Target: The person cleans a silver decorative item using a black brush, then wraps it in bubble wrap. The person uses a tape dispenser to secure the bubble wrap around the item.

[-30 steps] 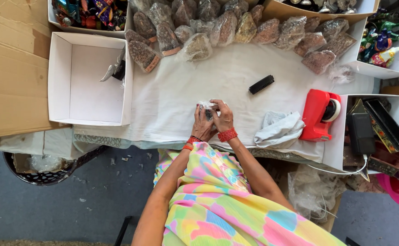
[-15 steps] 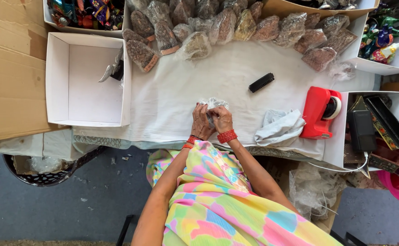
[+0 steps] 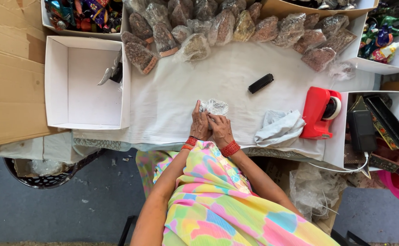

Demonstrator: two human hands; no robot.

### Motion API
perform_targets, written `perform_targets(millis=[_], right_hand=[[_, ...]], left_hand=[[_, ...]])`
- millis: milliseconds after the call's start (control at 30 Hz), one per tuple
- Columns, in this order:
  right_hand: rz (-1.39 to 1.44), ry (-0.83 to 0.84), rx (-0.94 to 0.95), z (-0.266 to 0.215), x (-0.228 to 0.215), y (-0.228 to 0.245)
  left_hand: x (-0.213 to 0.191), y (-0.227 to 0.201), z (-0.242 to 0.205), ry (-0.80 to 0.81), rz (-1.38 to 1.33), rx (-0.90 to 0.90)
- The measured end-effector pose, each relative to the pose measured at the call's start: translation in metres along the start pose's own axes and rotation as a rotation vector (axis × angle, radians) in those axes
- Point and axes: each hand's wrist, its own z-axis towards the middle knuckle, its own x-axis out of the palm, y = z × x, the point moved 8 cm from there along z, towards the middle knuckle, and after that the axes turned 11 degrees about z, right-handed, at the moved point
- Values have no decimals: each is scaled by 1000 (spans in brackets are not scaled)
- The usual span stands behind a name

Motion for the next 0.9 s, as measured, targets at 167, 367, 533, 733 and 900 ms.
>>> perform_targets(millis=[167,367,533,733,900], right_hand=[[16,2,-10,4,10,-23],[20,54,19,19,12,-31],[88,56,115,28,14,-52],[551,-205,276,15,-4,-57],[641,-328,437,6,7,-69]], left_hand=[[2,0,5,47,24,13],[7,3,3,45,15,27],[3,1,4,50,-14,24],[8,6,0,3,-46,43],[15,7,0,34,28,114]])
